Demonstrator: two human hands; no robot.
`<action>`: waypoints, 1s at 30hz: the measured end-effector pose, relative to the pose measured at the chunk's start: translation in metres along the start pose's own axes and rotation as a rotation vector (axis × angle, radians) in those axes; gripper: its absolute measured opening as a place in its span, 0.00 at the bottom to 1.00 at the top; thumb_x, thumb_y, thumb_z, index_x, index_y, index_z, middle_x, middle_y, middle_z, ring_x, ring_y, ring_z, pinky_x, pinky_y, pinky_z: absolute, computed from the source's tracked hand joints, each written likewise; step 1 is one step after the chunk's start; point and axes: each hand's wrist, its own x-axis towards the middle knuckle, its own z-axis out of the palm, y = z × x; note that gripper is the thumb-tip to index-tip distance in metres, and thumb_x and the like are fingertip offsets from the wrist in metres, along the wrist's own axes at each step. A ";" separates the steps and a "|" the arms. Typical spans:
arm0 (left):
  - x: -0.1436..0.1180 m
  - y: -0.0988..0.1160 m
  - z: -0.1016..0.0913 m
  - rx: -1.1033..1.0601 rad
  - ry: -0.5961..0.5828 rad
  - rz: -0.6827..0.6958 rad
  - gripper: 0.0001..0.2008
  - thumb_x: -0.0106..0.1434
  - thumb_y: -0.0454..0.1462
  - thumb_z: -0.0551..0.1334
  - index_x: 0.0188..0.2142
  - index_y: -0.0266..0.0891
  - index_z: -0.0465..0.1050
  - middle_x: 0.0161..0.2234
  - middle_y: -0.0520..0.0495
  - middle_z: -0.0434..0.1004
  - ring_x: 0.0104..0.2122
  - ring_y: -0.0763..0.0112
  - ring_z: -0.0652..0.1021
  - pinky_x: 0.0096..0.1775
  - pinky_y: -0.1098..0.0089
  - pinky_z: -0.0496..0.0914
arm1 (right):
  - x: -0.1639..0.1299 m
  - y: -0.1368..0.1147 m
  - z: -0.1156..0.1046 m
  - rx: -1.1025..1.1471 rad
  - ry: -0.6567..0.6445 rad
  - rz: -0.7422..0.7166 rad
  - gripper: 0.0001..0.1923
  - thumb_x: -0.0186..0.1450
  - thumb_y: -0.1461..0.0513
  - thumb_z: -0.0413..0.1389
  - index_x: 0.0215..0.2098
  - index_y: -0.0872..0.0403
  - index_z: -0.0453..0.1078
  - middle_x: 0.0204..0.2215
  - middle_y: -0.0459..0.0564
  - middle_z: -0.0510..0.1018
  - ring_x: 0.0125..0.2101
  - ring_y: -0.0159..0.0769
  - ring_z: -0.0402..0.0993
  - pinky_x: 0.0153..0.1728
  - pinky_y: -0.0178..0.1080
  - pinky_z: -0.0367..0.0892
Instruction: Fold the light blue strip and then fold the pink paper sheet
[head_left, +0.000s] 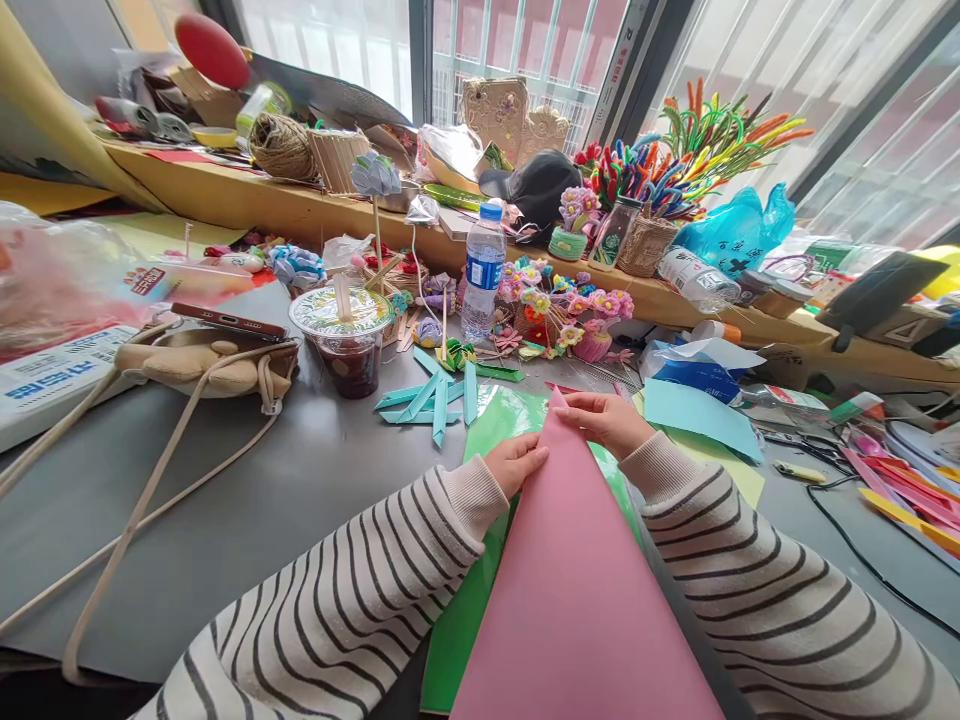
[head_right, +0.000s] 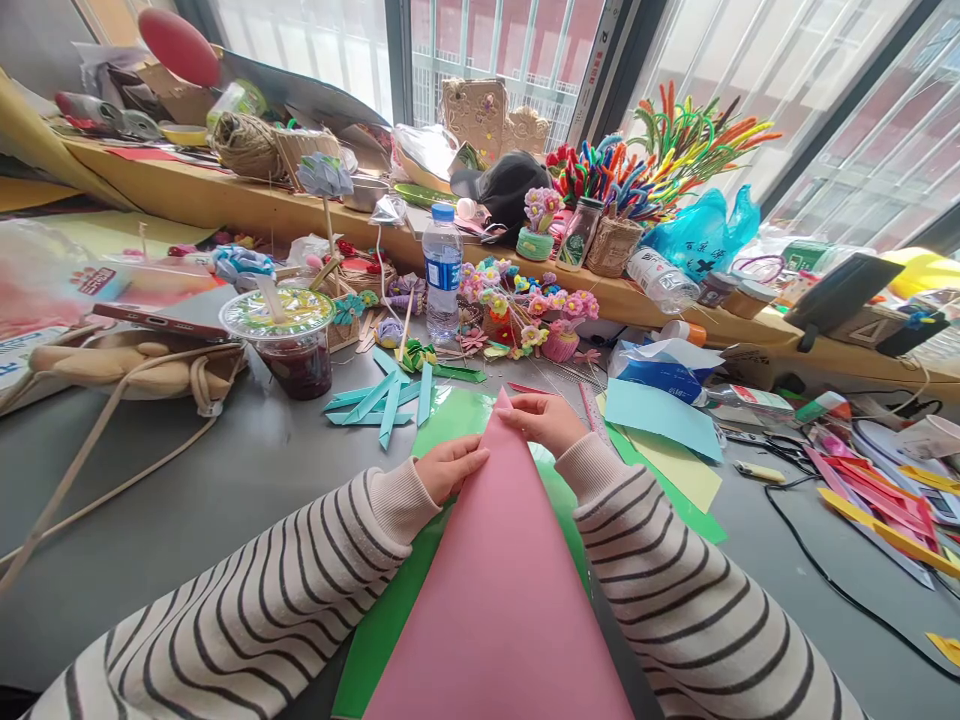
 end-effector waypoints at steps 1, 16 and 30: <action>0.000 0.000 0.000 -0.033 -0.013 -0.018 0.20 0.41 0.41 0.65 0.34 0.35 0.69 0.28 0.48 0.72 0.29 0.71 0.71 0.34 0.71 0.63 | 0.000 0.000 0.000 0.002 -0.003 -0.002 0.12 0.42 0.59 0.61 0.25 0.56 0.72 0.21 0.43 0.72 0.23 0.26 0.66 0.27 0.32 0.63; -0.005 0.009 0.004 0.067 0.192 -0.123 0.18 0.33 0.42 0.68 0.25 0.33 0.72 0.22 0.50 0.72 0.23 0.76 0.72 0.26 0.76 0.65 | 0.000 -0.001 -0.003 -0.061 -0.016 -0.041 0.11 0.44 0.60 0.60 0.26 0.55 0.71 0.22 0.43 0.71 0.24 0.25 0.65 0.26 0.31 0.63; -0.005 0.009 0.004 0.051 0.167 -0.112 0.23 0.33 0.44 0.67 0.29 0.32 0.73 0.24 0.49 0.73 0.24 0.75 0.72 0.28 0.74 0.66 | 0.000 -0.002 -0.002 -0.078 0.000 -0.028 0.11 0.44 0.59 0.60 0.25 0.55 0.71 0.22 0.43 0.70 0.24 0.24 0.65 0.24 0.28 0.63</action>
